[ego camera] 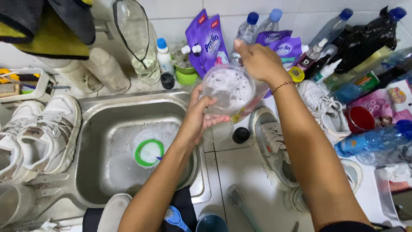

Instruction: The person cleans a shoe by mixing cleaning solution in a cup, dipping a brush into the mixture, and scrubbing the surface and sole of the shoe over a sink.

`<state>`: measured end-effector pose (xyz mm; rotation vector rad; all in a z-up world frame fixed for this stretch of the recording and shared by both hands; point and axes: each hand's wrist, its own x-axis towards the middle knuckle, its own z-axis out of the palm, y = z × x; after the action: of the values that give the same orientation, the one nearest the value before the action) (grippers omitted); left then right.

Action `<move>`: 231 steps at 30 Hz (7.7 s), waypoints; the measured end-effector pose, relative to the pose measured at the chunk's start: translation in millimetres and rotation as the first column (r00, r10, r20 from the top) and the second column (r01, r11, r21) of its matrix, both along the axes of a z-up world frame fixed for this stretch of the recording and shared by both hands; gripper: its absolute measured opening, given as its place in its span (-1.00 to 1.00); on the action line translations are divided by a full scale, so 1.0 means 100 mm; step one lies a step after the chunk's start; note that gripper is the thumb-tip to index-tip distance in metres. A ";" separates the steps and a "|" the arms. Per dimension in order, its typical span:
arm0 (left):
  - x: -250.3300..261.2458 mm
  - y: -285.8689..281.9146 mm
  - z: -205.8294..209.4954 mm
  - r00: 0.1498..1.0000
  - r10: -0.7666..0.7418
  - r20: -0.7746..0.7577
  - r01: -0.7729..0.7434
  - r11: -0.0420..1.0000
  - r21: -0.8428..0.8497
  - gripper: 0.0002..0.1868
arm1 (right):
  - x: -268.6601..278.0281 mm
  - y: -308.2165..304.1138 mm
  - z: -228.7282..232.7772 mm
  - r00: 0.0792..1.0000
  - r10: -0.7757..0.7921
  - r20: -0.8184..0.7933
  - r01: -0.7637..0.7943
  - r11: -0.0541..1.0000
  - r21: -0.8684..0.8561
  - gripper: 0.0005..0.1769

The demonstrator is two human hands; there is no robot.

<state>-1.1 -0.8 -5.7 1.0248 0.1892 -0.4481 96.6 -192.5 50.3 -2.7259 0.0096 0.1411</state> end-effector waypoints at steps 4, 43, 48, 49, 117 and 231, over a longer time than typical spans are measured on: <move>-0.02 0.02 -0.08 0.996 -0.054 0.076 0.056 0.998 -0.017 -0.21 | -0.12 0.13 0.28 0.989 0.050 -0.138 -0.049 0.999 0.013 -0.07; 0.00 0.00 -0.11 0.996 -0.049 0.068 0.050 0.999 -0.011 -0.20 | -0.23 0.14 0.34 0.991 0.016 -0.132 -0.022 0.999 -0.050 -0.16; 0.03 0.02 -0.14 0.997 -0.036 0.068 0.038 0.999 -0.026 -0.20 | -0.31 0.24 0.37 0.997 -0.038 -0.062 0.032 0.996 -0.088 -0.15; 0.04 0.00 -0.13 0.996 -0.036 0.076 0.038 0.999 -0.035 -0.18 | -0.31 0.26 0.40 0.996 -0.032 -0.088 0.022 0.994 -0.112 -0.18; 0.01 -0.03 -0.17 1.000 -0.006 0.018 0.006 1.000 0.016 -0.37 | -0.08 0.23 0.31 0.970 0.236 -0.067 -0.243 0.959 -0.145 -0.04; 0.04 0.02 -0.13 0.996 -0.065 0.066 0.068 0.997 -0.045 -0.20 | -0.13 0.09 0.20 0.992 0.095 -0.084 -0.102 0.992 -0.080 0.09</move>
<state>2.4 1.6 -18.9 0.9995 0.0865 -0.4775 83.3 -183.0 70.0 -2.8036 -0.0991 0.2843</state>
